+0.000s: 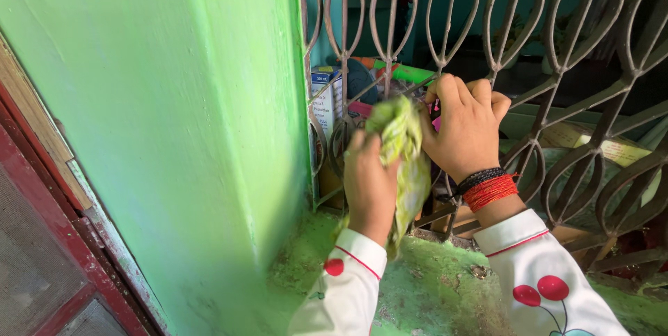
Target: The person cleans a metal gate by hand using a cloth, wiping the bars and the adjacent wall surface.
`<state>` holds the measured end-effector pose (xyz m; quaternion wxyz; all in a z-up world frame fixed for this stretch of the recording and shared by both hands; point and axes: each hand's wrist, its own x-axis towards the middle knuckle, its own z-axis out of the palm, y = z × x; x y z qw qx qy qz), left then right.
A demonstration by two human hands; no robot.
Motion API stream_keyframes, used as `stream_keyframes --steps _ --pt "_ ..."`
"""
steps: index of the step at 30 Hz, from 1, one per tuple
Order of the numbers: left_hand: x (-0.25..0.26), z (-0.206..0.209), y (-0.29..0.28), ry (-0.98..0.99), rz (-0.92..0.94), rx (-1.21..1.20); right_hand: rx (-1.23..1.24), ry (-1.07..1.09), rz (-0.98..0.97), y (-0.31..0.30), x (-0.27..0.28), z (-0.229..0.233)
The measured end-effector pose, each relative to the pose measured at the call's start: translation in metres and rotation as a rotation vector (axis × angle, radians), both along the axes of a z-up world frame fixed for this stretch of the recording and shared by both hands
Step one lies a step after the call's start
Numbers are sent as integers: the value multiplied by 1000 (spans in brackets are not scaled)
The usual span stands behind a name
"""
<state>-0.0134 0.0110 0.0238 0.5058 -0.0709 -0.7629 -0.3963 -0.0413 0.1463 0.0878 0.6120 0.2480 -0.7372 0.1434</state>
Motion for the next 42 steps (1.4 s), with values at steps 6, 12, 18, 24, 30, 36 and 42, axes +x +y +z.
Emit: stream_keyframes --steps 6,12,18,24,30,36,42 --pt "0 -68 6 3 39 8 -1 -4 -7 -1 1 1" --pt "21 -77 -33 -573 1 171 -19 24 -11 -1 -4 -1" --pt "-3 -3 -74 262 217 18 -36 24 -25 -4 -8 -2" --pt "-8 -4 -62 34 228 -33 -19 21 -6 -1 -5 -2" --pt "13 -43 -62 -140 267 -36 -21 14 0 -1 -3 -1" --pt "23 -66 -69 -504 231 -2 -11 10 -3 -1 1 -1" --pt "10 -28 -71 10 270 49 1 11 3 1 3 -2"
